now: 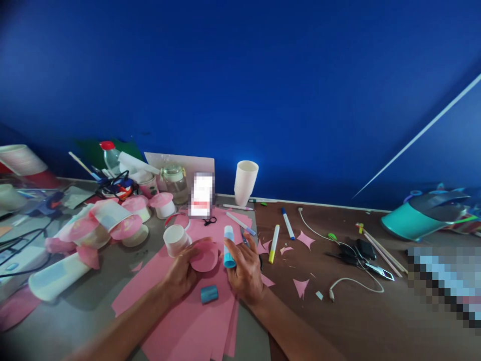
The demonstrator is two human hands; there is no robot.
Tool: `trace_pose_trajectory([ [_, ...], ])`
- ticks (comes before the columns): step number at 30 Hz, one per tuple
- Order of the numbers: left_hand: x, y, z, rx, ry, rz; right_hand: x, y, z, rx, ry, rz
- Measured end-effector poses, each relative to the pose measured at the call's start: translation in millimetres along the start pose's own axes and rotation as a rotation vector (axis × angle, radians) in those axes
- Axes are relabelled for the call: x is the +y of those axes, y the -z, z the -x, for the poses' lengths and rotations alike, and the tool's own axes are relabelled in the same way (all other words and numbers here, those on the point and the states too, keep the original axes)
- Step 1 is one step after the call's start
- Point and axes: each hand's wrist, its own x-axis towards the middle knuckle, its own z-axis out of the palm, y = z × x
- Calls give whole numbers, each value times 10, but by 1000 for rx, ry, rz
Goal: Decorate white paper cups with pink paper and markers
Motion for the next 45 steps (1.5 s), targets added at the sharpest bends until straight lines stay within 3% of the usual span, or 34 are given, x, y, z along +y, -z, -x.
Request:
trace_pose_trajectory([
  [6, 81, -131, 82, 30, 55, 49, -60, -42, 62, -65, -90, -44],
  [14, 44, -78, 96, -113, 91, -8, -45, -131, 144, -82, -406, -286],
  [21, 34, -21, 109, -196, 86, -118, -10, -148, 115, -22, -503, -370],
  [24, 2, 46, 96, -228, -85, -299, 39, -154, 112, 25, -525, -305],
  [29, -63, 237, 13, -230, -652, -883, 127, -174, 119, -5, -541, -224],
  [33, -95, 329, -30, -393, -929, -1231, 176, -169, 122, -35, -549, -223],
  [35, -111, 336, -32, -425, -992, -1325, 190, -160, 117, -49, -558, -229],
  [39, -135, 324, -21, -341, -1047, -1439, 189, -144, 94, -58, -562, -229],
  [45, -134, 311, -19, -276, -996, -1521, 168, -122, 69, -84, -575, -215],
])
